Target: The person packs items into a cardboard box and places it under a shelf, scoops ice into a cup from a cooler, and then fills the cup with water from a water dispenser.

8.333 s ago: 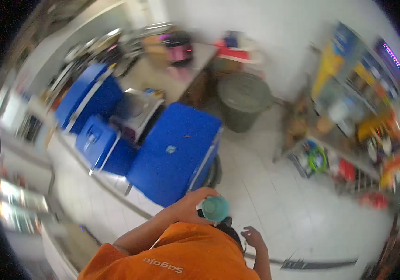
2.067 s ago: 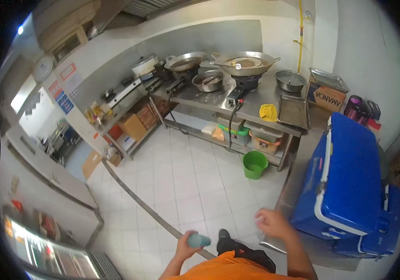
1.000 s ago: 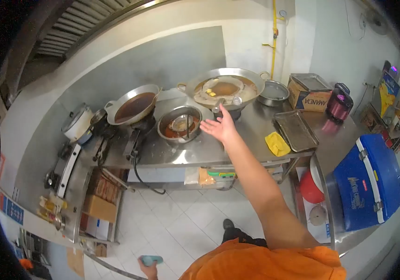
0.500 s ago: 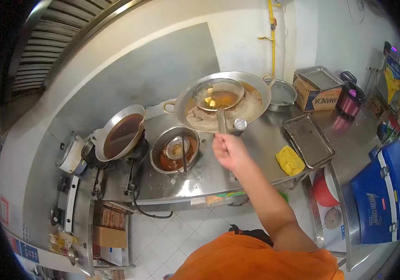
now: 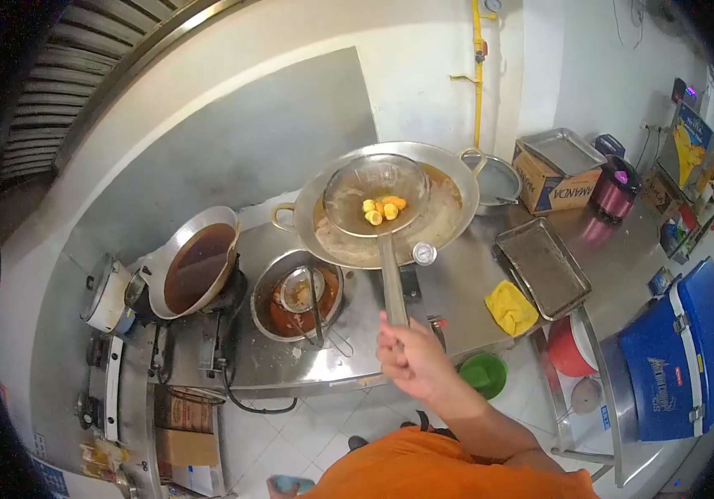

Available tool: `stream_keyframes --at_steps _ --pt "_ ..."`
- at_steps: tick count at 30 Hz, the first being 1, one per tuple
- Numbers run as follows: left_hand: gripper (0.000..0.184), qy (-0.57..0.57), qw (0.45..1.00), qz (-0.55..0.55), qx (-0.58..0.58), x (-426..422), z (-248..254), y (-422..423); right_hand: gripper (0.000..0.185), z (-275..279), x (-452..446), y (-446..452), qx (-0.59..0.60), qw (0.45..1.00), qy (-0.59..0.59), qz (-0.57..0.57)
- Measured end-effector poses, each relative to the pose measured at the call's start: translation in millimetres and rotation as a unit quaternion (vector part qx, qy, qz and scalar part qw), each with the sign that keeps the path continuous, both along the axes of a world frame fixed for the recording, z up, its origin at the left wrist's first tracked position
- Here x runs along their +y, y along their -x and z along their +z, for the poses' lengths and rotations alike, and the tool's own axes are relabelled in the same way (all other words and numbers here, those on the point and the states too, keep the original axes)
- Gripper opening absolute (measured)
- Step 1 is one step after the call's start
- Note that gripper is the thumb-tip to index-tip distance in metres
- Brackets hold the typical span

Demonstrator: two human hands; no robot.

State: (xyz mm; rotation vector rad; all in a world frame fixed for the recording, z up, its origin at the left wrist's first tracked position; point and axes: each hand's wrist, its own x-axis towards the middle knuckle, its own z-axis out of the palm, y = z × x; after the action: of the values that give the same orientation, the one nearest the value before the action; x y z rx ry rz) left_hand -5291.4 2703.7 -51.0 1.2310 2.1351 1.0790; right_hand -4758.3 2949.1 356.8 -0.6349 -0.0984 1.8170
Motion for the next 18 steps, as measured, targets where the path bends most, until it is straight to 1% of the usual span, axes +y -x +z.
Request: stream_keyframes --at_steps 1,2,4,5,7,10,12,13,14,15,16,17,18 --pt "0.047 -0.012 1.000 -0.012 0.006 18 23 -10 0.015 -9 15 -8 0.027 0.999 0.017 -0.006" --pt "0.067 -0.012 1.000 -0.006 -0.028 38 47 -23 0.015 -20 26 -12 0.024 1.000 0.006 -0.004" --pt "0.066 0.024 0.999 -0.033 0.013 62 60 -29 0.016 -33 48 -18 0.015 0.999 -0.034 0.004" --pt "0.066 0.015 0.999 -0.049 0.005 75 68 -33 0.016 -31 46 -16 -0.001 0.999 -0.045 0.005" --pt "0.067 0.007 0.997 -0.078 -0.013 82 84 -47 0.018 -34 43 -10 0.046 0.998 -0.048 -0.002" --pt "0.067 0.031 0.997 -0.059 -0.046 75 96 -64 0.025 -39 24 3 0.088 0.995 -0.052 -0.020" --pt "0.067 0.033 0.995 -0.092 0.014 62 98 -63 0.030 -70 18 15 0.025 0.999 0.030 -0.032" --pt "0.067 0.036 0.993 -0.107 0.044 49 99 -62 0.033 -127 24 17 -0.053 0.991 0.119 -0.033" --pt "0.067 0.047 0.994 -0.095 0.020 32 100 -60 0.035 -189 29 18 -0.131 0.969 0.206 -0.032" --pt "0.067 0.055 0.995 -0.082 -0.005 14 99 -58 0.033 -262 35 12 -0.254 0.941 0.213 -0.066" --pt "0.067 0.059 0.996 -0.061 -0.033 -9 96 -55 0.032 -322 43 6 -0.376 0.898 0.210 -0.092" --pt "0.068 0.068 0.996 -0.033 -0.038 -28 94 -51 0.031 -349 52 -1 -0.442 0.873 0.177 -0.102" --pt "0.060 0.050 0.995 0.003 -0.089 -50 86 -47 0.031 -364 55 -4 -0.504 0.844 0.143 -0.111"
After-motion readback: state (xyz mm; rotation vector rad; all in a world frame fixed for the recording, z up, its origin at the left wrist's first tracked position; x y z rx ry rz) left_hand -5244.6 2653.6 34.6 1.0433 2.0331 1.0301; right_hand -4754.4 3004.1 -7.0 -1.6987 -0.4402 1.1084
